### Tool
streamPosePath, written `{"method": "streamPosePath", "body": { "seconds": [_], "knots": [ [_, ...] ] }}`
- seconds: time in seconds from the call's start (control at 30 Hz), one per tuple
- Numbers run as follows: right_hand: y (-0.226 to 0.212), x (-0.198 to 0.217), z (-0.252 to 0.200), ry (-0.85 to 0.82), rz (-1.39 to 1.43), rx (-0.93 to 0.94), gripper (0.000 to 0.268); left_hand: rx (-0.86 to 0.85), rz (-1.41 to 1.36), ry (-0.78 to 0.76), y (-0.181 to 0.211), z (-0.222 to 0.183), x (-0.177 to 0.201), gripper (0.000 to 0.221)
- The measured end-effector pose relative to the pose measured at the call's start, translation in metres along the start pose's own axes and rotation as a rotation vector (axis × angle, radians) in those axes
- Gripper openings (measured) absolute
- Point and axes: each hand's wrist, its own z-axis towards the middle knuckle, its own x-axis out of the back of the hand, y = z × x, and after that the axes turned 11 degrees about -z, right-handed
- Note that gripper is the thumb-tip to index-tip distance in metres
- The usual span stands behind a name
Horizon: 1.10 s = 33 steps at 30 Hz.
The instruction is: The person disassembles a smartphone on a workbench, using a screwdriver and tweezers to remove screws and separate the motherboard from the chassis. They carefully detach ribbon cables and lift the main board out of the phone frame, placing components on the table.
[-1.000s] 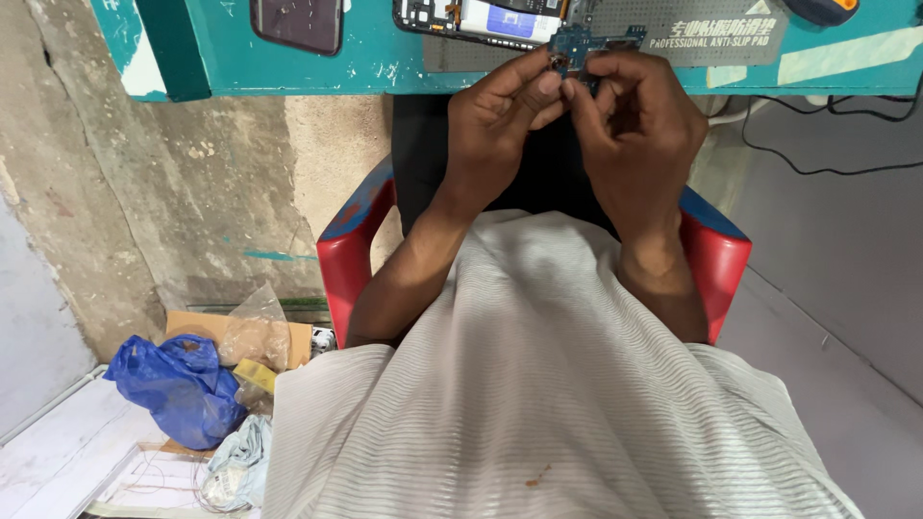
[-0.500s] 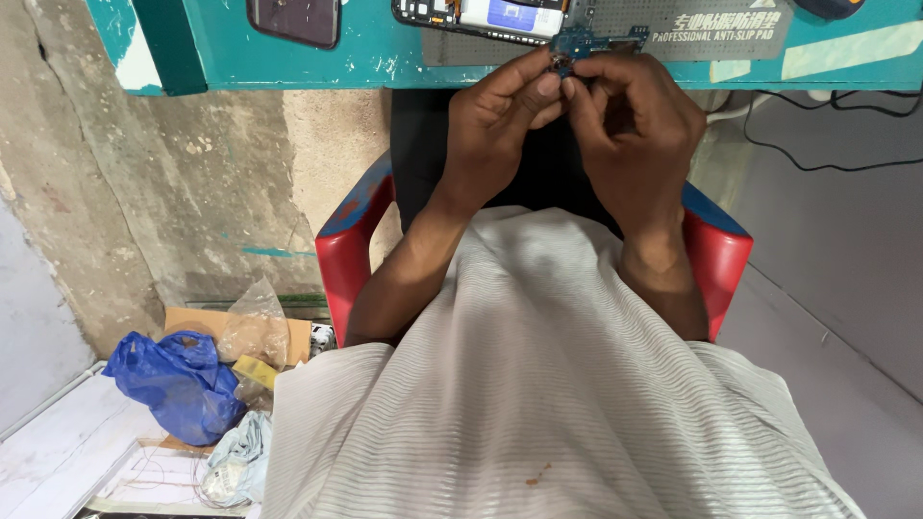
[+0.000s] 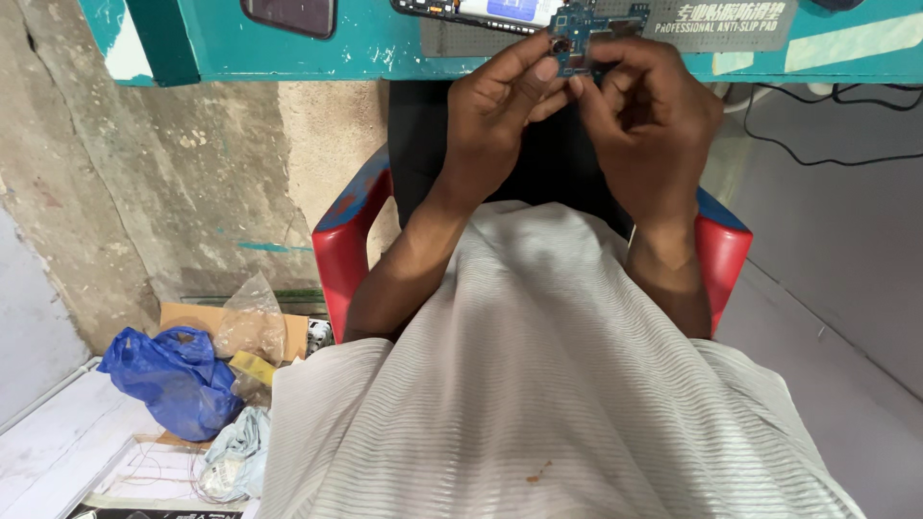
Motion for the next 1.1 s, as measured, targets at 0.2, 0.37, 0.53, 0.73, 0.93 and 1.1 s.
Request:
{"method": "streamPosePath", "body": {
  "seconds": [0.2,0.37,0.53,0.73,0.93,1.1],
  "knots": [
    [-0.007,0.000,0.009,0.001,-0.095,0.065,0.017,-0.004,0.047,0.014,-0.006,-0.003,0.003,0.035],
    [-0.004,-0.002,0.010,-0.001,-0.084,0.064,0.015,-0.031,0.124,-0.011,-0.010,-0.006,0.006,0.028],
    [-0.003,0.001,0.009,-0.009,-0.069,0.050,0.014,-0.048,0.162,-0.032,-0.009,-0.006,0.004,0.031],
    [0.005,0.003,0.014,-0.044,-0.062,0.049,0.013,-0.068,0.184,-0.035,-0.010,-0.004,0.004,0.029],
    [0.011,0.005,0.018,-0.090,-0.051,0.030,0.012,-0.107,0.273,-0.040,-0.009,-0.002,0.004,0.028],
    [0.012,0.005,0.019,-0.095,-0.033,0.037,0.012,-0.109,0.344,-0.024,-0.010,-0.002,0.005,0.028]
  ]
}}
